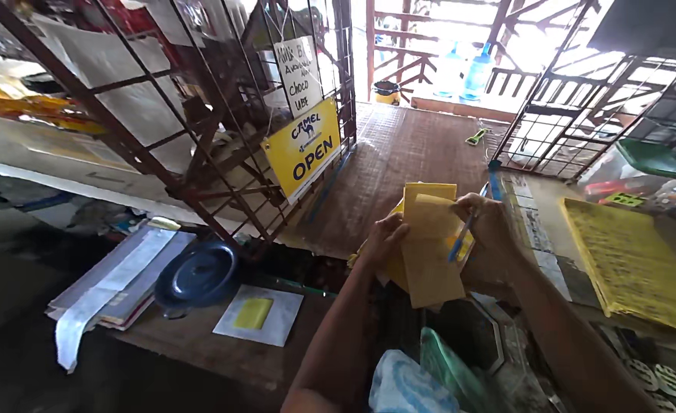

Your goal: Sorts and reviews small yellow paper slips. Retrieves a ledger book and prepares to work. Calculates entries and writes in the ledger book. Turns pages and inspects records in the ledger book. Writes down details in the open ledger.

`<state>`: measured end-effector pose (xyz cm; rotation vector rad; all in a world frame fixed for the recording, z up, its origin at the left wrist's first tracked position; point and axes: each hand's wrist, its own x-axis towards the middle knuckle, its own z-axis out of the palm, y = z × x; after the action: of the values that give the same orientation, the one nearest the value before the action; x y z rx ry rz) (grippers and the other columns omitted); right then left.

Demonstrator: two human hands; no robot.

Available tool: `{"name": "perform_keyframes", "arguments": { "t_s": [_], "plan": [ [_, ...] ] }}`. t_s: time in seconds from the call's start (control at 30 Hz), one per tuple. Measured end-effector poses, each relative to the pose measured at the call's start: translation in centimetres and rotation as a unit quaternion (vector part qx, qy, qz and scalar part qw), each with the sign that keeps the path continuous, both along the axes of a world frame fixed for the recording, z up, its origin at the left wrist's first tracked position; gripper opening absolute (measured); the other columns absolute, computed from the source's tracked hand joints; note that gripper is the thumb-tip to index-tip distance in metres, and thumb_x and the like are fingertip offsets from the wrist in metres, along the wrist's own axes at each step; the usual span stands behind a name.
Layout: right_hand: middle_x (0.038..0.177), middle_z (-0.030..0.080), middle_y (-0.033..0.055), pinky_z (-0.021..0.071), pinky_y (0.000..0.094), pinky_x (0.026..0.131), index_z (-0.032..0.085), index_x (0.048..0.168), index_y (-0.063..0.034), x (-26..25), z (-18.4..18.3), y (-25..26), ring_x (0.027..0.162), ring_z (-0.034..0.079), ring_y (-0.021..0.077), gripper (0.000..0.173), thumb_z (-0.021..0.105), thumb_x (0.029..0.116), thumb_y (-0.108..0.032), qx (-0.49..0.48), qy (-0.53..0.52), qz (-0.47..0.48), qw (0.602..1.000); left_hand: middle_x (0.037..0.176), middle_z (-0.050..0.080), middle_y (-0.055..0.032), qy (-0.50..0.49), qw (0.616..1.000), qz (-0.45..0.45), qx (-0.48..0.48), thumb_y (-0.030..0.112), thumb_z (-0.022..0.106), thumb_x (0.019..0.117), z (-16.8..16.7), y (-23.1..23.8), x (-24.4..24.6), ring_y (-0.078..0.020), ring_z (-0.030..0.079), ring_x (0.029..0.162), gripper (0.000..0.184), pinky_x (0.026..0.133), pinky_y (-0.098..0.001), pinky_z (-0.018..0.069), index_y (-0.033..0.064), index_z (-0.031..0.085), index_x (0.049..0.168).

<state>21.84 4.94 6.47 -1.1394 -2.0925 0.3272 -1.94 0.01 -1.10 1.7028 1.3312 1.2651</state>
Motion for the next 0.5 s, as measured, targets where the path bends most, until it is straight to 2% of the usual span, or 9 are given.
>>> {"name": "perform_keyframes", "arguments": {
  "t_s": [0.07,0.13,0.23,0.3,0.33,0.4,0.5],
  "plan": [
    [0.107,0.075,0.0137,0.0559,0.0521,0.088,0.074,0.111,-0.0044,-0.3,-0.4,0.6,0.097,0.072,0.0304,0.023,0.068,0.098,-0.023,0.044,0.019,-0.005,0.999,0.093,0.069,-0.0074,0.035,0.999,0.008,-0.019,0.025,0.065,0.0988,0.1,0.2,0.2,-0.0093,0.065,0.085,0.029,0.083,-0.0308,0.0545,-0.0017,0.068,0.11],
    [0.122,0.073,0.012,0.0553,0.0513,0.094,0.074,0.117,-0.0057,0.4,-1.0,-0.2,0.108,0.071,0.0305,0.031,0.066,0.0988,-0.029,0.092,0.01,0.008,0.996,0.095,0.071,-0.0095,0.06,0.997,0.027,-0.039,0.023,0.061,0.1018,0.6,0.2,0.4,-0.0122,0.068,0.089,0.027,0.086,-0.0343,0.055,-0.0007,0.07,0.109],
    [0.114,0.075,0.0136,0.0585,0.0509,0.088,0.077,0.104,-0.0045,2.4,-2.5,-3.7,0.102,0.073,0.033,0.028,0.068,0.0949,-0.029,0.11,-0.056,0.108,0.987,0.093,0.07,-0.0083,0.054,0.997,0.035,-0.05,0.024,0.056,0.1046,0.7,0.2,0.3,-0.0101,0.066,0.086,0.028,0.084,-0.0319,0.0538,-0.0004,0.07,0.106],
    [0.112,0.075,0.0127,0.0578,0.0484,0.092,0.078,0.103,-0.0058,3.6,-4.2,-6.0,0.103,0.072,0.032,0.027,0.074,0.0898,-0.029,0.094,-0.138,0.192,0.967,0.092,0.069,-0.0097,0.066,0.996,0.031,-0.054,0.024,0.055,0.1052,0.7,0.3,0.3,-0.0125,0.065,0.086,0.029,0.084,-0.0341,0.053,-0.001,0.069,0.105],
    [0.112,0.076,0.0115,0.0569,0.0473,0.095,0.079,0.103,-0.007,4.0,-5.5,-6.6,0.104,0.073,0.0308,0.029,0.075,0.0878,-0.032,0.115,-0.166,0.211,0.956,0.092,0.068,-0.0101,0.073,0.995,0.029,-0.053,0.024,0.054,0.1055,0.7,0.4,0.2,-0.0134,0.064,0.085,0.029,0.083,-0.035,0.0529,-0.0012,0.069,0.105],
    [0.111,0.076,0.0106,0.0567,0.0441,0.096,0.078,0.101,-0.0095,4.7,-7.9,-7.3,0.102,0.073,0.0287,0.028,0.072,0.0889,-0.034,0.165,-0.195,0.208,0.944,0.092,0.069,-0.0104,0.079,0.995,0.028,-0.053,0.025,0.054,0.1056,0.5,0.5,0.2,-0.014,0.065,0.086,0.03,0.084,-0.0356,0.0535,-0.0011,0.069,0.105],
    [0.113,0.076,0.0105,0.0577,0.0397,0.094,0.078,0.099,-0.0123,4.9,-9.3,-7.6,0.098,0.074,0.027,0.018,0.065,0.0955,-0.024,0.188,-0.189,0.183,0.946,0.09,0.068,-0.0099,0.086,0.994,0.034,-0.056,0.026,0.055,0.1057,0.6,0.4,0.3,-0.0141,0.065,0.084,0.03,0.082,-0.035,0.0533,-0.0004,0.069,0.103]
  ]
}}
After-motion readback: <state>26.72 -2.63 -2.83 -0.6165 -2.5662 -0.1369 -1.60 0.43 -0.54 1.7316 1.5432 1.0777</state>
